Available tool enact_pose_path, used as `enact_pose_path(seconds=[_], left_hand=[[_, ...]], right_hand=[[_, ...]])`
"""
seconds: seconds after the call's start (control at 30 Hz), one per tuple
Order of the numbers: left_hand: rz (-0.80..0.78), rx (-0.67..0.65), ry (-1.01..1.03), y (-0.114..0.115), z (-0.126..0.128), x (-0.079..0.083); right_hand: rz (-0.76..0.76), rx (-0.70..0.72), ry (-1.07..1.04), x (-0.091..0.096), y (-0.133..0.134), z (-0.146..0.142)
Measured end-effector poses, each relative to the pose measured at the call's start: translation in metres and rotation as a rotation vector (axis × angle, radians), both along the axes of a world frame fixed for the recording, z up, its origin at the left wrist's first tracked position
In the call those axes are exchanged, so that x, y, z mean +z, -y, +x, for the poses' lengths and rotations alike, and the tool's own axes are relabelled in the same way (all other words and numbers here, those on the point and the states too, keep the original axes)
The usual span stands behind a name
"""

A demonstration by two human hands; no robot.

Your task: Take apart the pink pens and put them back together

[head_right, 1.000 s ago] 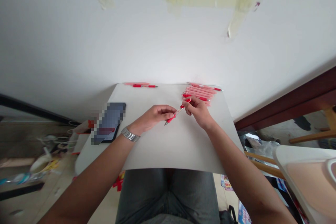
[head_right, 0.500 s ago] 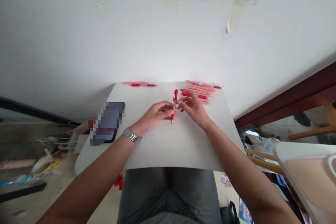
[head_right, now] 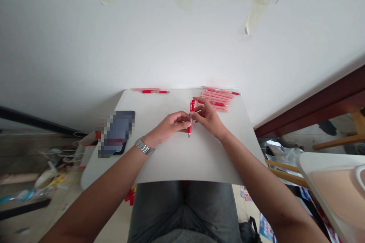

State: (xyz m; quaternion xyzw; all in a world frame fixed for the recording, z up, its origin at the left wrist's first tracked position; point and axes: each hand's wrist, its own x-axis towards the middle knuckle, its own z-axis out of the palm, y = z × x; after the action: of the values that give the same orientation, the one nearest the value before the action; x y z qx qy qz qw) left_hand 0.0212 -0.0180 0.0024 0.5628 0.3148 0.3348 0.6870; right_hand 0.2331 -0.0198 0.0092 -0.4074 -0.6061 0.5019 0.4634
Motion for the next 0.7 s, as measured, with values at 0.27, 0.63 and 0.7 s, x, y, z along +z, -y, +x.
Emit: enact_pose_path(seconds=[0.27,0.63,0.7], left_hand=[[-0.014,0.003,0.025,0.0011,0.0008,0.0020],[-0.022,0.010,0.014,0.0014,0.0011,0.0014],[-0.019,0.010,0.015,0.0011,0.0010,0.0016]], right_hand=[[0.006,0.001,0.001,-0.0034,-0.0021,-0.0004],[0.034,-0.005,-0.001,-0.0072,-0.0052,0.0006],[0.033,-0.013,-0.001,-0.0074,-0.0051,0.0004]])
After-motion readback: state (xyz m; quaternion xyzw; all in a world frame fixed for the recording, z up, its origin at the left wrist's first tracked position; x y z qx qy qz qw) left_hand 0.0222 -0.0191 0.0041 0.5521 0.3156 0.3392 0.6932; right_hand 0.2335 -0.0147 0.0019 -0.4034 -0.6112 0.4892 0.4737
